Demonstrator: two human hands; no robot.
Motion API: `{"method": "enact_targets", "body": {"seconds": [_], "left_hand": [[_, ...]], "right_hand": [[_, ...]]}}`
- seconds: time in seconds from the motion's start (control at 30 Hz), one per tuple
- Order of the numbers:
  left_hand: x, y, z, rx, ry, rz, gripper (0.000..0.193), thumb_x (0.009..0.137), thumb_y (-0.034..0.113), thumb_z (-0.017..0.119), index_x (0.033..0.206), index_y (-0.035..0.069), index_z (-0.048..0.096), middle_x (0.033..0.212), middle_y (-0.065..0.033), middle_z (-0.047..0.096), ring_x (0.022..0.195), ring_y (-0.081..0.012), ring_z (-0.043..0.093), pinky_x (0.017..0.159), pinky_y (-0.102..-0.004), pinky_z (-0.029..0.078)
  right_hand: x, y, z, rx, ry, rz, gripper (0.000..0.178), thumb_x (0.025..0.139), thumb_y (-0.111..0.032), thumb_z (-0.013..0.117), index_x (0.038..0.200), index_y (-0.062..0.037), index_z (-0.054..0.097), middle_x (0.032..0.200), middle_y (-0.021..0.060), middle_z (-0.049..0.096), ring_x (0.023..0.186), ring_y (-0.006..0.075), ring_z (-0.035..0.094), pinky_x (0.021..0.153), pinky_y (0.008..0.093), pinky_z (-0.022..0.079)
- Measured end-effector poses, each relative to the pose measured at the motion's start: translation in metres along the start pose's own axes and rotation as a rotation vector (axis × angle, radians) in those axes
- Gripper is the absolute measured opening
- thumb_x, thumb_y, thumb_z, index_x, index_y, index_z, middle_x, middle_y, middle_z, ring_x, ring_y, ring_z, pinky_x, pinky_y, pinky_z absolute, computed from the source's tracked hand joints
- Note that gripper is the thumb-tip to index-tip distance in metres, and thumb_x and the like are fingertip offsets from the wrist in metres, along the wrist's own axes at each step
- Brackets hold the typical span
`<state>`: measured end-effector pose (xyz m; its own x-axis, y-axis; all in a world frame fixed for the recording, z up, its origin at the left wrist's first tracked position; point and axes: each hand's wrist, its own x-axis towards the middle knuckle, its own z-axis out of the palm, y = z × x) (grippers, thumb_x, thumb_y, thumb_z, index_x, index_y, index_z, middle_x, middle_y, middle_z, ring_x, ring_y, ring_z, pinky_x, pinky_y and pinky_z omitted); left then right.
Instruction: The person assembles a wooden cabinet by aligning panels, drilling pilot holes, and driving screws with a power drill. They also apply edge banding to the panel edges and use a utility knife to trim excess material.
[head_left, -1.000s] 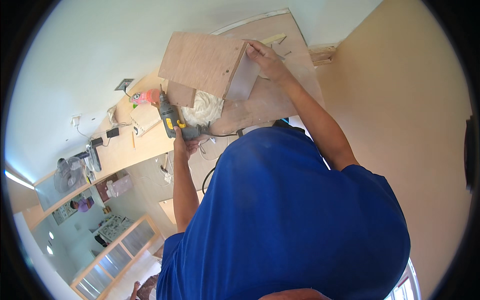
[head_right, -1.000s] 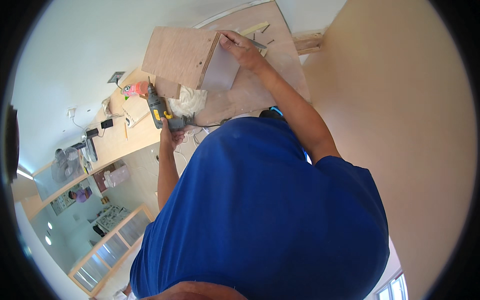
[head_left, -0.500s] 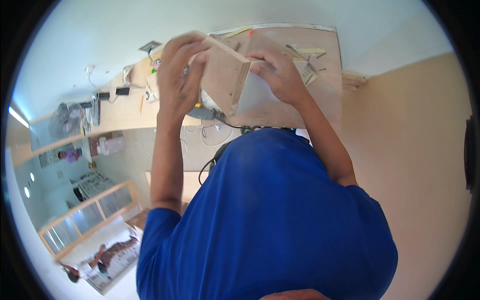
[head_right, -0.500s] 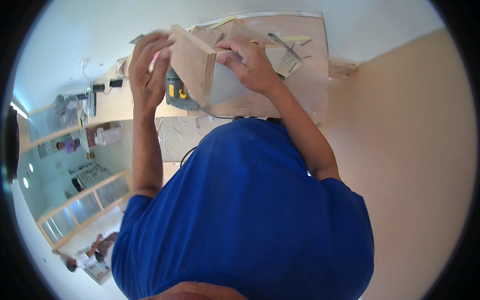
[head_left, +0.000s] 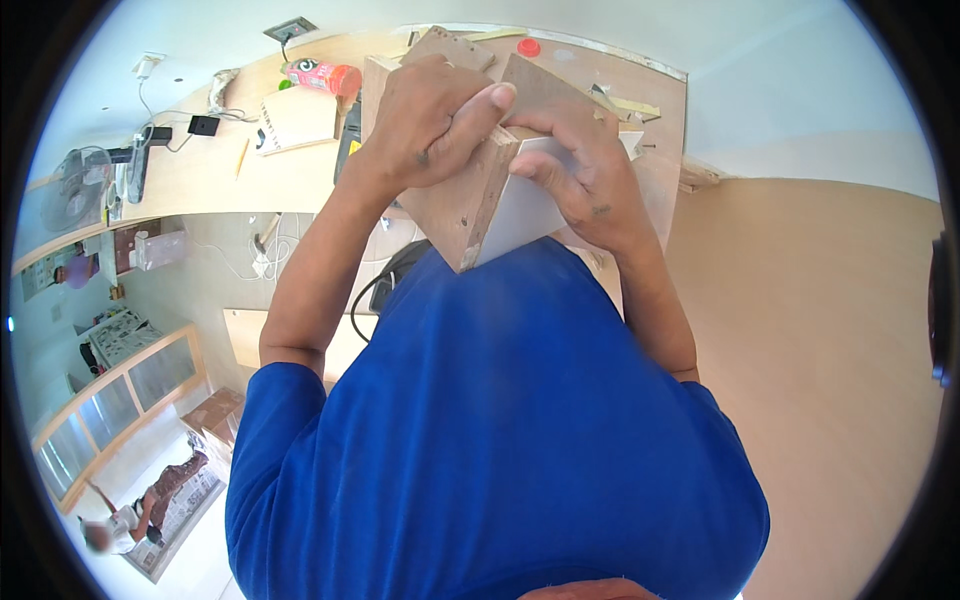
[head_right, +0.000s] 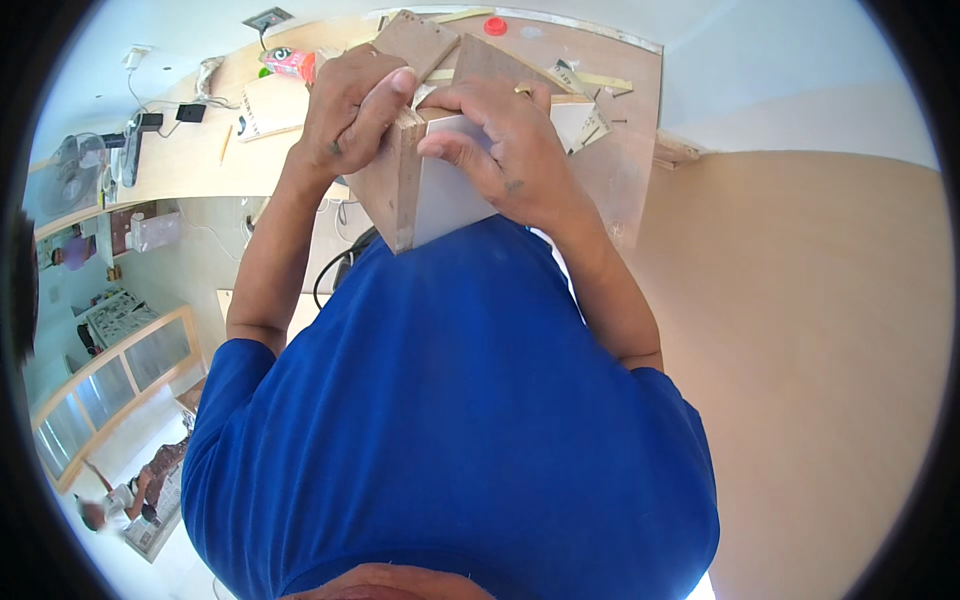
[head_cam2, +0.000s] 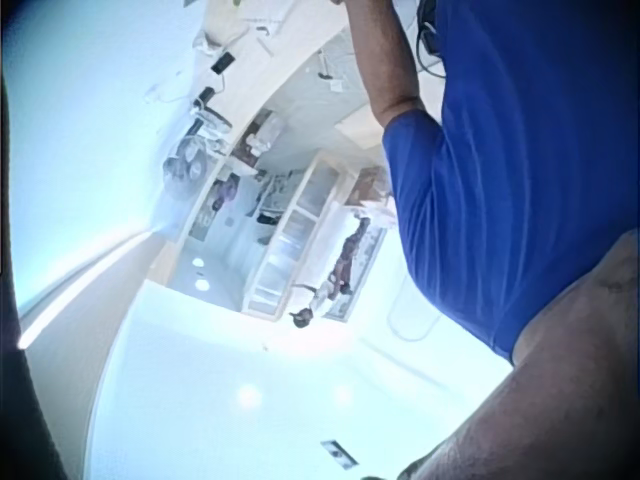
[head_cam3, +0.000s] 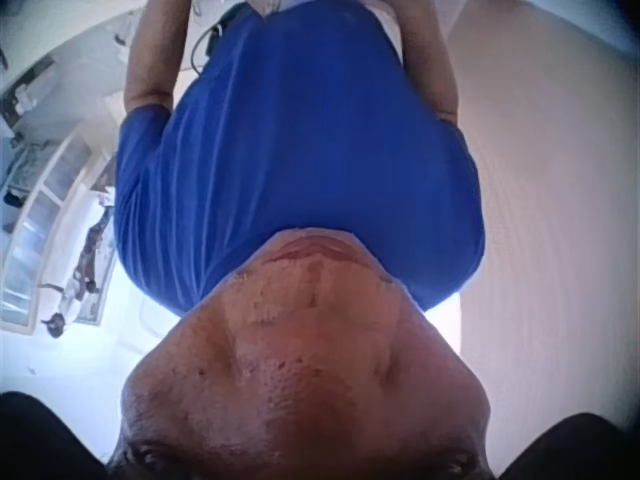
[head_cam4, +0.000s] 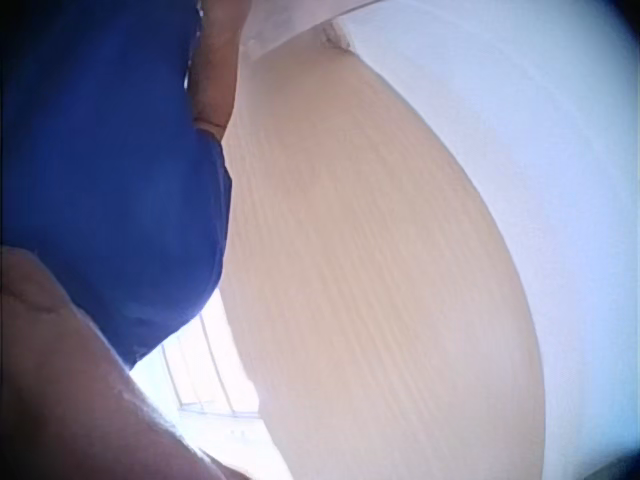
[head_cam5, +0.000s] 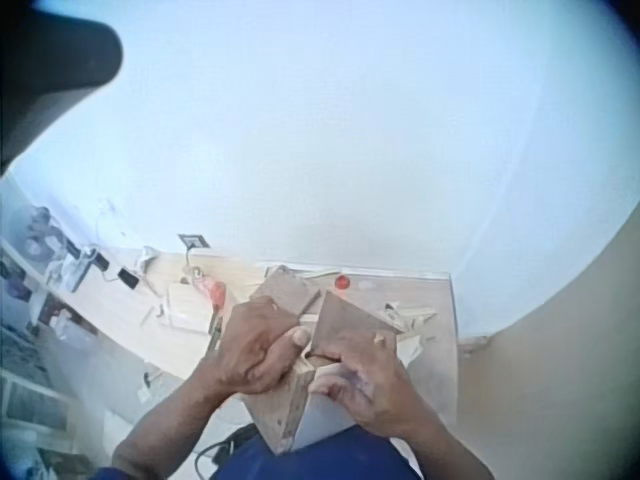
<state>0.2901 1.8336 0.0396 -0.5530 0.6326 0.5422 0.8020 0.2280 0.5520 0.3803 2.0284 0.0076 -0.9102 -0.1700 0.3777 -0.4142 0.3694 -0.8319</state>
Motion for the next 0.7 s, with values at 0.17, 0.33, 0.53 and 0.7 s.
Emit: {"method": "enact_targets", "body": {"seconds": [0.17, 0.33, 0.53, 0.7], "left_hand": [[-0.005, -0.007, -0.009, 0.042, -0.041, 0.005, 0.034, 0.095, 0.021, 0.056, 0.066, 0.005, 0.062, 0.058, -0.0135, 0.055, 0.054, -0.0338, 0.047, 0.059, -0.0416, 0.035], [-0.002, -0.011, -0.013, 0.061, -0.090, 0.015, 0.032, 0.095, 0.021, 0.055, 0.069, 0.006, 0.066, 0.060, -0.0127, 0.058, 0.055, -0.0340, 0.050, 0.060, -0.0419, 0.036], [0.000, -0.016, -0.009, 0.062, -0.083, -0.008, 0.035, 0.096, 0.023, 0.053, 0.069, 0.006, 0.067, 0.062, -0.0140, 0.060, 0.058, -0.0348, 0.053, 0.060, -0.0427, 0.037], [0.010, -0.018, -0.001, 0.099, -0.142, -0.136, 0.039, 0.097, 0.027, 0.052, 0.070, 0.004, 0.067, 0.061, -0.0176, 0.059, 0.058, -0.0385, 0.055, 0.060, -0.0475, 0.041]], "right_hand": [[0.009, -0.008, 0.003, -0.024, -0.027, 0.005, 0.037, 0.093, -0.040, 0.069, 0.111, -0.0073, 0.069, 0.106, 0.0067, 0.070, 0.098, 0.0225, 0.061, 0.092, 0.0375, 0.029], [0.014, -0.007, 0.006, -0.040, -0.029, 0.023, 0.036, 0.091, -0.038, 0.071, 0.109, -0.0067, 0.070, 0.106, 0.0075, 0.070, 0.098, 0.0230, 0.061, 0.092, 0.0380, 0.029], [0.017, -0.008, 0.004, -0.038, -0.020, 0.046, 0.033, 0.090, -0.032, 0.071, 0.109, -0.0045, 0.071, 0.106, 0.0100, 0.071, 0.099, 0.0251, 0.063, 0.095, 0.0389, 0.035], [0.021, 0.014, 0.002, 0.220, -0.048, 0.167, 0.041, 0.090, -0.033, 0.073, 0.114, -0.0005, 0.070, 0.104, 0.0127, 0.072, 0.095, 0.0235, 0.066, 0.089, 0.0352, 0.048]]}}
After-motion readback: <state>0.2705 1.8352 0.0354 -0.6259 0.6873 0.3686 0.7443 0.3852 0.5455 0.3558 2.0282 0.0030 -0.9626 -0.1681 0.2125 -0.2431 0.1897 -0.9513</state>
